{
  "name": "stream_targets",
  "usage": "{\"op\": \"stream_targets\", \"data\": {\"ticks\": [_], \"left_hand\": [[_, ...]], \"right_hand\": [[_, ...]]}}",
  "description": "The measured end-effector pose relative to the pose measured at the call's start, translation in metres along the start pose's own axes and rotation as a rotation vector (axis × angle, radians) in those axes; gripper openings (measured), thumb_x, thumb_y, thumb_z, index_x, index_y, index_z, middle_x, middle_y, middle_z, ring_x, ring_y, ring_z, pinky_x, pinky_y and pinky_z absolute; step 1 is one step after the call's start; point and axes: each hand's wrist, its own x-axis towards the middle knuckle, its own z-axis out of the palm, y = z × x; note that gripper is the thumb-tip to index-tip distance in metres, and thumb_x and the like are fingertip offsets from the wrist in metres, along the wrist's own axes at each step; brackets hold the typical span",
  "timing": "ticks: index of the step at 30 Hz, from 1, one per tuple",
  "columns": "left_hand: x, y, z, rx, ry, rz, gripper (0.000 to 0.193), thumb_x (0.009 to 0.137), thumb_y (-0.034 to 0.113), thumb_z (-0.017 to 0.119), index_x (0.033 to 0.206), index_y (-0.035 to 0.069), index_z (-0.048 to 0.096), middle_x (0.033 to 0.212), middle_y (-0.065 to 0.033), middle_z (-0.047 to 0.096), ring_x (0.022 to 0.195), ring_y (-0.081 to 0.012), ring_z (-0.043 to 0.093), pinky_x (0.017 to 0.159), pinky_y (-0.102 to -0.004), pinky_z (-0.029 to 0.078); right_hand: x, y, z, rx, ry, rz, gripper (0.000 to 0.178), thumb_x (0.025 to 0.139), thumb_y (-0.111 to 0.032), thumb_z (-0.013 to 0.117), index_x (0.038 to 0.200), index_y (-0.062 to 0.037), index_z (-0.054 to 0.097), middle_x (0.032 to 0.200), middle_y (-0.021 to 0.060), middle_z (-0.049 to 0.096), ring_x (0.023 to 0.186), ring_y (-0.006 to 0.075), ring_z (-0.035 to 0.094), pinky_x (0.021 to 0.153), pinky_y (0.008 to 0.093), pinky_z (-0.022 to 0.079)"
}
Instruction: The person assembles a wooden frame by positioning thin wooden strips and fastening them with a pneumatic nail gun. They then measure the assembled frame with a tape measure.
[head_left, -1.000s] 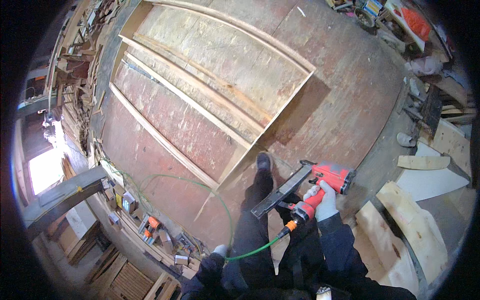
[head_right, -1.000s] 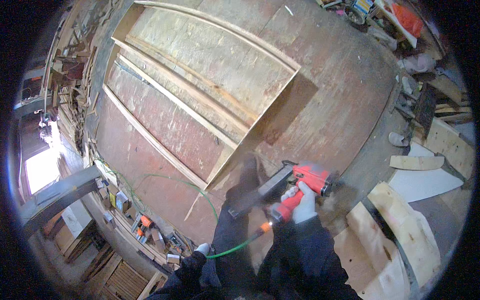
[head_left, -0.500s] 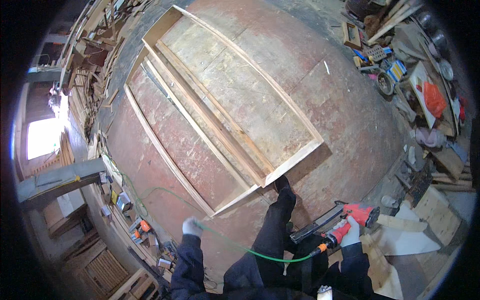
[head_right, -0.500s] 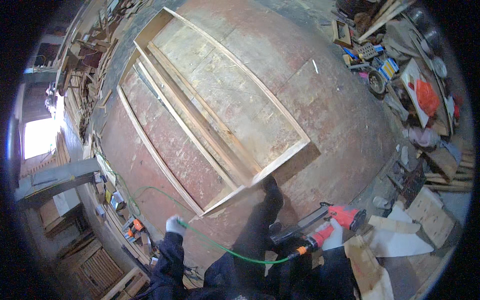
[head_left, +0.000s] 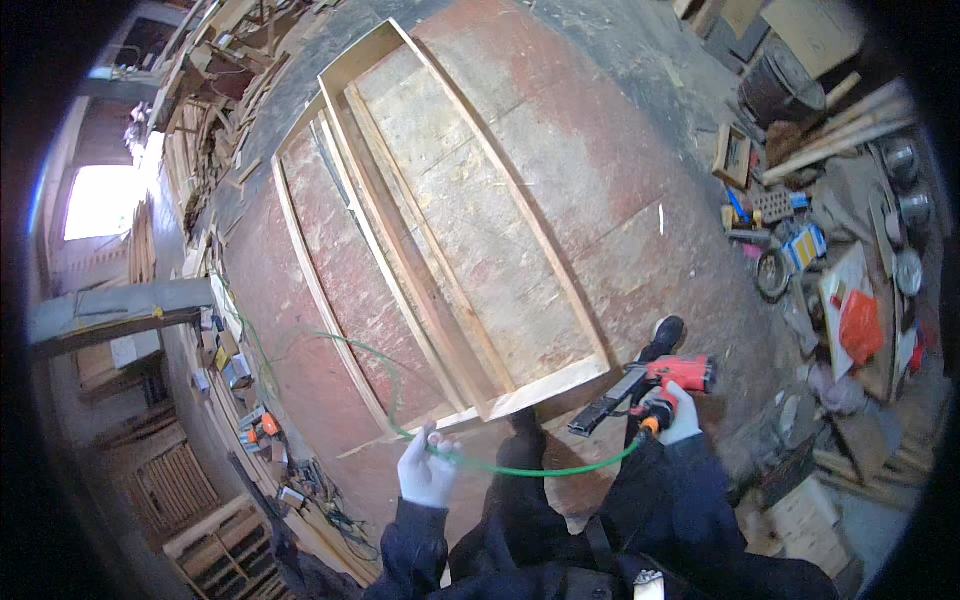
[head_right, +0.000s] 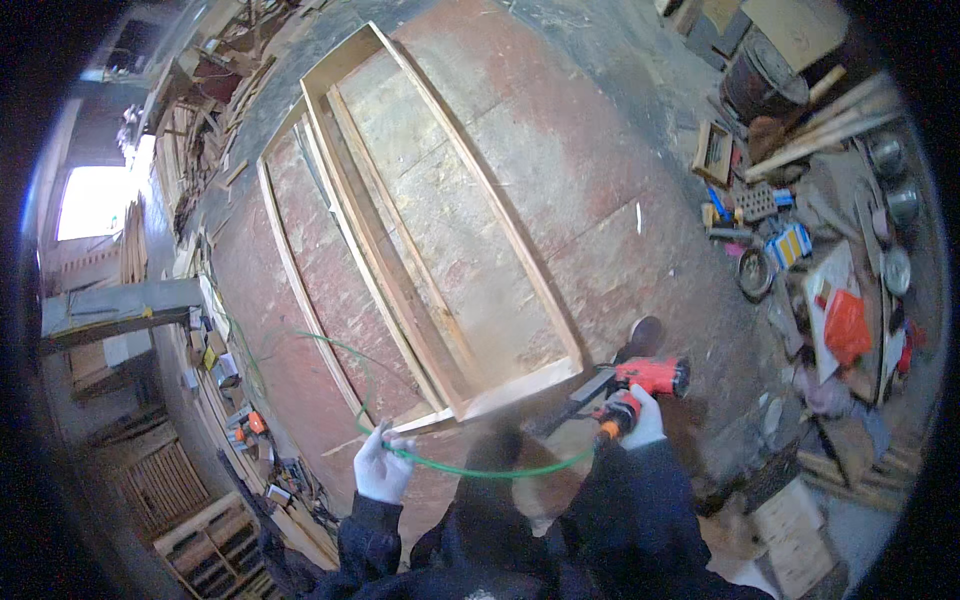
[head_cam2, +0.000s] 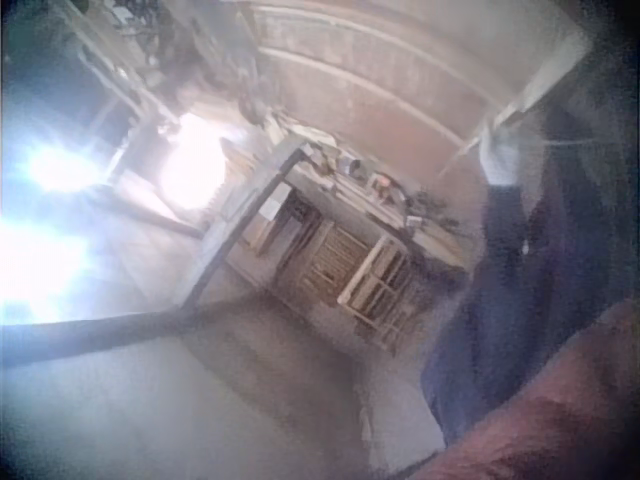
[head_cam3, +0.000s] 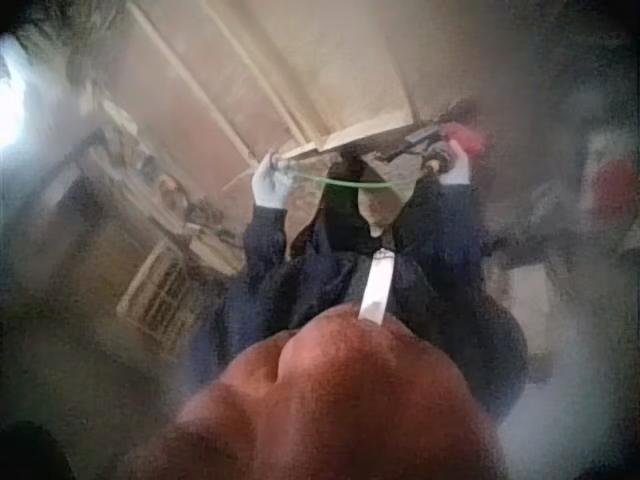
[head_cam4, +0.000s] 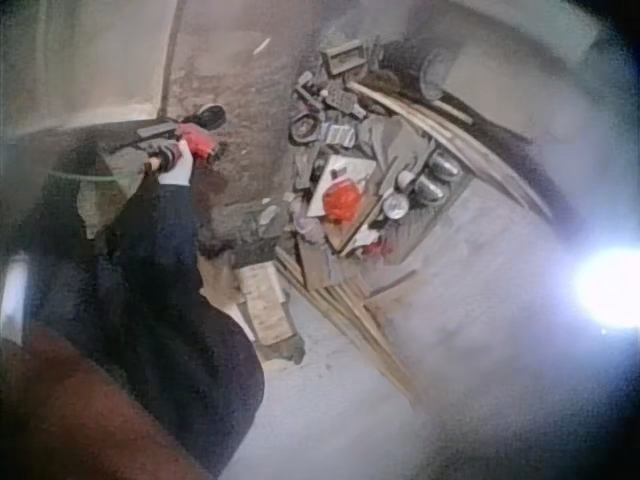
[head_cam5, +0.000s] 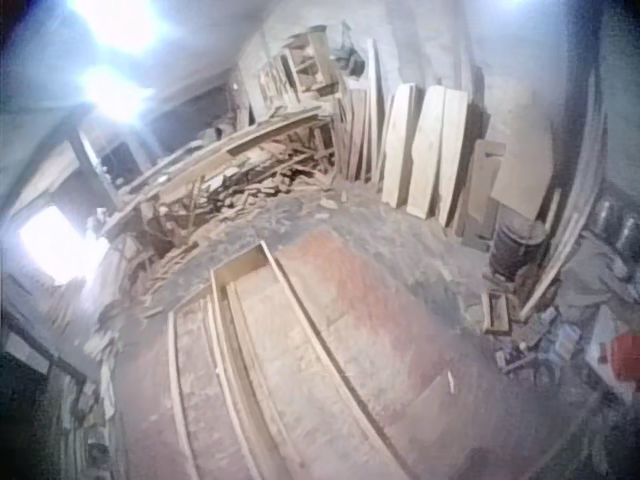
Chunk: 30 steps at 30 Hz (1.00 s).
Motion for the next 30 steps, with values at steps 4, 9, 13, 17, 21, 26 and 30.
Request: {"op": "stream_targets", "data": {"ticks": [4,9,13,17,21,26,30], "left_hand": [[-0.072,-0.065,0.137,-0.129,-0.084,0.107,0.026,0.11,0.022,0.046,0.118,0.007,0.066,0.071,0.0029,0.052,0.064,-0.0144,0.05,0.089,-0.0427,0.049],[-0.116,-0.141,0.288,-0.154,-0.291,0.22,0.046,0.113,0.038,0.033,0.113,0.008,0.069,0.051,0.0021,0.035,0.05,-0.0163,0.036,0.097,-0.0459,0.046],[-0.092,-0.173,0.356,-0.052,-0.404,0.433,0.044,0.113,0.04,0.038,0.114,0.011,0.07,0.054,0.0025,0.041,0.05,-0.0137,0.038,0.095,-0.0422,0.046],[-0.047,-0.204,0.395,0.059,-0.329,0.382,0.04,0.109,0.043,0.048,0.114,0.01,0.07,0.071,-0.003,0.058,0.063,-0.0153,0.048,0.088,-0.0395,0.045],[0.011,-0.217,0.434,0.088,-0.301,0.423,0.044,0.108,0.041,0.05,0.117,0.0,0.062,0.08,-0.009,0.061,0.08,-0.0219,0.056,0.083,-0.0376,0.044],[0.069,-0.185,0.468,0.058,-0.381,0.333,0.046,0.109,0.038,0.046,0.118,-0.005,0.058,0.08,-0.0119,0.061,0.078,-0.0239,0.059,0.09,-0.0423,0.047],[0.107,-0.139,0.475,-0.041,-0.207,0.189,0.043,0.11,0.035,0.044,0.113,-0.004,0.06,0.072,-0.0089,0.057,0.07,-0.025,0.059,0.1,-0.0504,0.048]], "right_hand": [[0.098,-0.087,0.048,-0.092,-0.033,0.066,0.029,0.102,-0.035,0.053,0.101,-0.0069,0.062,0.091,0.0127,0.067,0.084,0.032,0.068,0.074,0.0545,0.061],[0.174,-0.166,0.159,0.072,-0.098,0.096,0.033,0.1,-0.049,0.055,0.096,-0.0162,0.059,0.094,0.0066,0.067,0.088,0.0269,0.065,0.087,0.0503,0.056],[0.185,-0.202,0.275,-0.195,-0.211,0.069,0.037,0.1,-0.049,0.057,0.119,-0.0177,0.064,0.113,0.0084,0.069,0.101,0.0306,0.067,0.091,0.0544,0.057],[0.171,-0.223,0.366,-0.311,-0.309,0.242,0.041,0.102,-0.039,0.058,0.116,-0.0009,0.061,0.109,0.0184,0.068,0.097,0.0352,0.07,0.087,0.0506,0.06],[0.164,-0.224,0.418,-0.469,-0.374,0.433,0.023,0.1,-0.028,0.062,0.103,-0.0058,0.057,0.082,0.0051,0.059,0.067,0.018,0.057,0.054,0.0285,0.045],[0.189,-0.275,0.477,-0.671,-0.277,0.367,0.018,0.099,-0.021,0.064,0.087,-0.012,0.054,0.071,-0.0033,0.046,0.053,0.0075,0.039,0.044,0.0244,0.027],[0.207,-0.329,0.535,-0.906,-0.339,0.328,0.018,0.105,-0.02,0.055,0.111,-0.0038,0.061,0.068,-0.0067,0.043,0.046,0.0047,0.033,0.04,0.0228,0.024]]}}
